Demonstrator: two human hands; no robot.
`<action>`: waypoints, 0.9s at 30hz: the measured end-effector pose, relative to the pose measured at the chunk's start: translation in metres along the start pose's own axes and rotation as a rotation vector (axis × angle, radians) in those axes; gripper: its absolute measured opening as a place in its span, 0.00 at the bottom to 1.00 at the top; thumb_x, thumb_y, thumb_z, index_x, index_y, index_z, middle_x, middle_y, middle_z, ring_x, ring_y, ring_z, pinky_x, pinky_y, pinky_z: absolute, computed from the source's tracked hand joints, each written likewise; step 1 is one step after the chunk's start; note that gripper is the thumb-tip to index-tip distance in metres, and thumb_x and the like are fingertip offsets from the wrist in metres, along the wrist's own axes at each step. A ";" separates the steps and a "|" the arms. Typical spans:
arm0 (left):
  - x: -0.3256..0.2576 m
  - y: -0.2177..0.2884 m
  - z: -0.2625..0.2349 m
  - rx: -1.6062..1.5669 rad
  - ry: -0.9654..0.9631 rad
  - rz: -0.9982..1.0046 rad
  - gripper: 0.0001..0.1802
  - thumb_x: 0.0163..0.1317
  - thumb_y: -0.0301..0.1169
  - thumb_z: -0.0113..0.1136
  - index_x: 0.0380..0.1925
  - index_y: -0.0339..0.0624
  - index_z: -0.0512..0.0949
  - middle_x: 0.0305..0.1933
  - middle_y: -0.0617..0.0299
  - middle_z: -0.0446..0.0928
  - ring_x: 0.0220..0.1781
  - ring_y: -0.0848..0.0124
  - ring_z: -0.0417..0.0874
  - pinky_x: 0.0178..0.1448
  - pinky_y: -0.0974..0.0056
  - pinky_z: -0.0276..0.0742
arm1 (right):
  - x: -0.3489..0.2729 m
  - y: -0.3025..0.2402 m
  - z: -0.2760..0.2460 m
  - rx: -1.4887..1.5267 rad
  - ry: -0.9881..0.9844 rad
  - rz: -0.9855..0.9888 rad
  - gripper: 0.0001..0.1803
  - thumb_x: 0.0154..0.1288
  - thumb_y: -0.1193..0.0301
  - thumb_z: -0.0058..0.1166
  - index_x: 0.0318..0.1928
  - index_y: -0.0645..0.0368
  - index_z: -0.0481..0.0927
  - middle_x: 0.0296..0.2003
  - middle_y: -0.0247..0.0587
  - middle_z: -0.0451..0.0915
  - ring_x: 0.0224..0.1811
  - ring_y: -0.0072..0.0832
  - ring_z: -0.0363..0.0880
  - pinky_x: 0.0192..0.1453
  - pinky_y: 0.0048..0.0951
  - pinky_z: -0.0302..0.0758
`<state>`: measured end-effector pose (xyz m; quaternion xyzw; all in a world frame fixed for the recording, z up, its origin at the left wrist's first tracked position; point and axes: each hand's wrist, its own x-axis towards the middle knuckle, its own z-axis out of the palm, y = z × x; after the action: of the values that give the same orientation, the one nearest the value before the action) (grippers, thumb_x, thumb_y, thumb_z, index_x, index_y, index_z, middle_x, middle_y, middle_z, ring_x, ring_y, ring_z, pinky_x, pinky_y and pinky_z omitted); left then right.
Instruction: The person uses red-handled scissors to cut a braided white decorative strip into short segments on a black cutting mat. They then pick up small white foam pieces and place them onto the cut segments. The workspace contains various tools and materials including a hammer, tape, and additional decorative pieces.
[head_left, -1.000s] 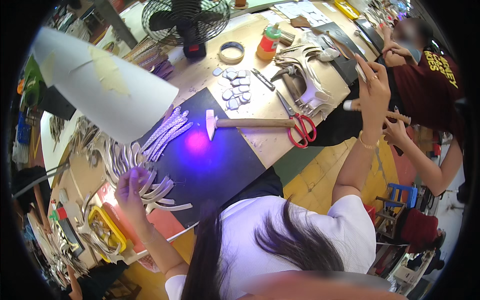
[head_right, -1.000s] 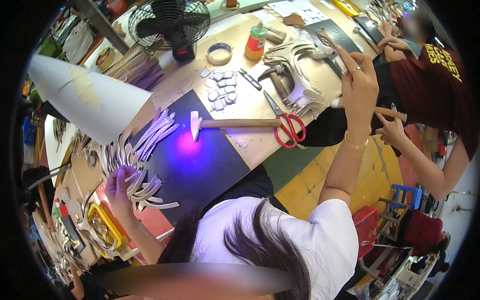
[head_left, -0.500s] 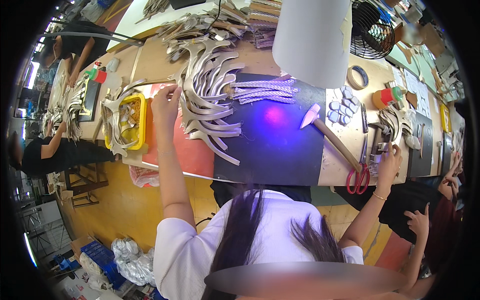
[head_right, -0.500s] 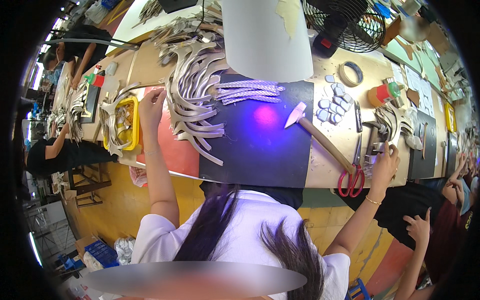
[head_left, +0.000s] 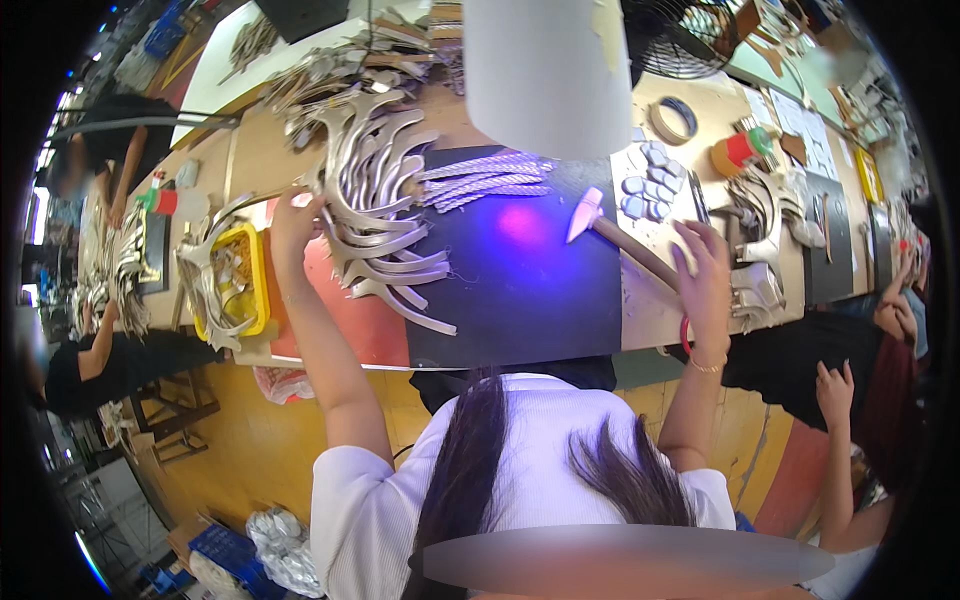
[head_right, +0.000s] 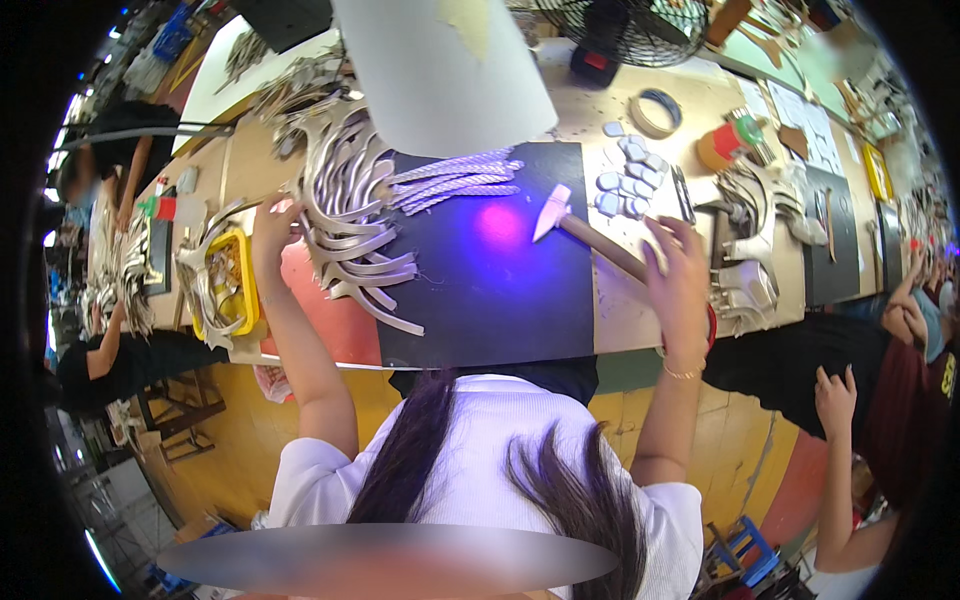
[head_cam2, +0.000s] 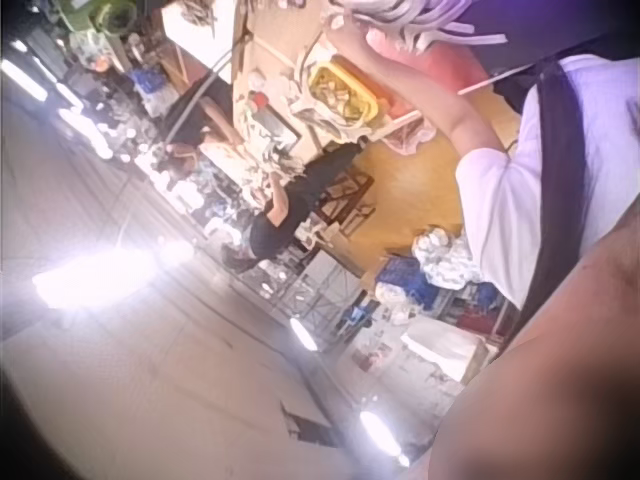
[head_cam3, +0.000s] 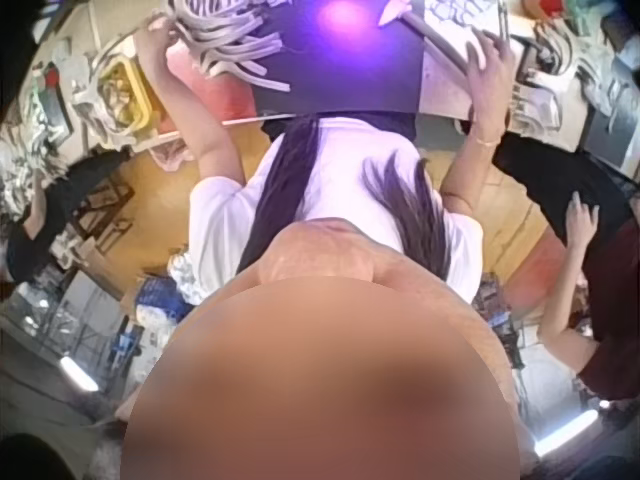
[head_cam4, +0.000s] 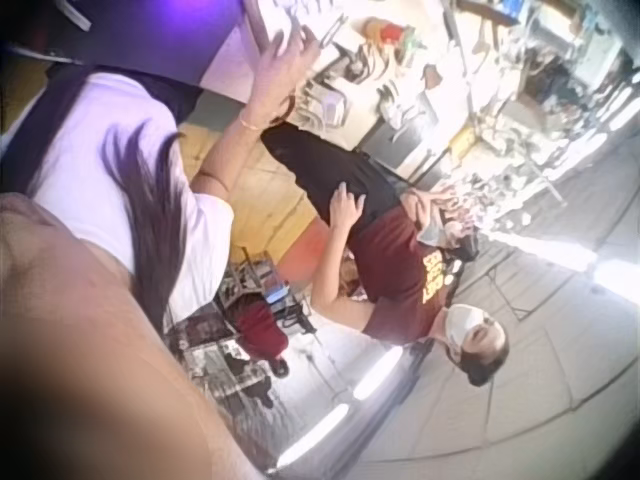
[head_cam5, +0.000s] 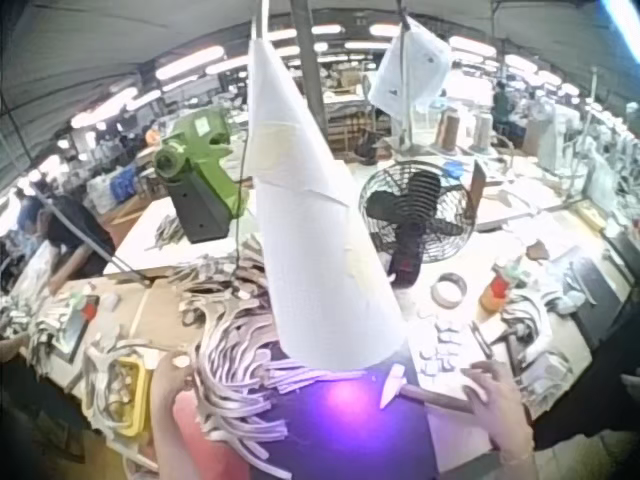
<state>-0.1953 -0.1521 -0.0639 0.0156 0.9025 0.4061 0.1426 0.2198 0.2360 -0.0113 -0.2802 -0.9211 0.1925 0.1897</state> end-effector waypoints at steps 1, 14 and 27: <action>-0.006 0.000 0.001 -0.098 0.027 -0.004 0.32 0.57 0.36 0.70 0.59 0.35 0.72 0.32 0.56 0.83 0.28 0.71 0.85 0.26 0.70 0.78 | 0.007 -0.008 0.010 0.040 0.007 -0.072 0.17 0.63 0.76 0.59 0.54 0.57 0.82 0.49 0.45 0.78 0.52 0.41 0.77 0.58 0.37 0.73; -0.178 0.076 -0.037 -1.000 -0.098 0.427 0.16 0.70 0.24 0.56 0.57 0.34 0.73 0.42 0.60 0.80 0.38 0.75 0.82 0.38 0.73 0.81 | 0.078 -0.068 0.122 0.035 -0.170 -0.264 0.13 0.59 0.63 0.64 0.43 0.51 0.84 0.42 0.33 0.77 0.52 0.35 0.73 0.58 0.46 0.65; -0.182 0.054 0.086 0.262 -0.011 0.217 0.26 0.66 0.32 0.63 0.63 0.44 0.72 0.36 0.58 0.76 0.26 0.78 0.79 0.27 0.67 0.73 | 0.085 -0.068 0.087 0.557 -0.540 -0.042 0.12 0.63 0.66 0.63 0.41 0.62 0.82 0.30 0.36 0.84 0.31 0.22 0.79 0.39 0.25 0.76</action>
<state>-0.0023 -0.0801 -0.0336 0.1338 0.9399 0.2980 0.0996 0.0847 0.2120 -0.0340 -0.1386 -0.8559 0.4981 0.0132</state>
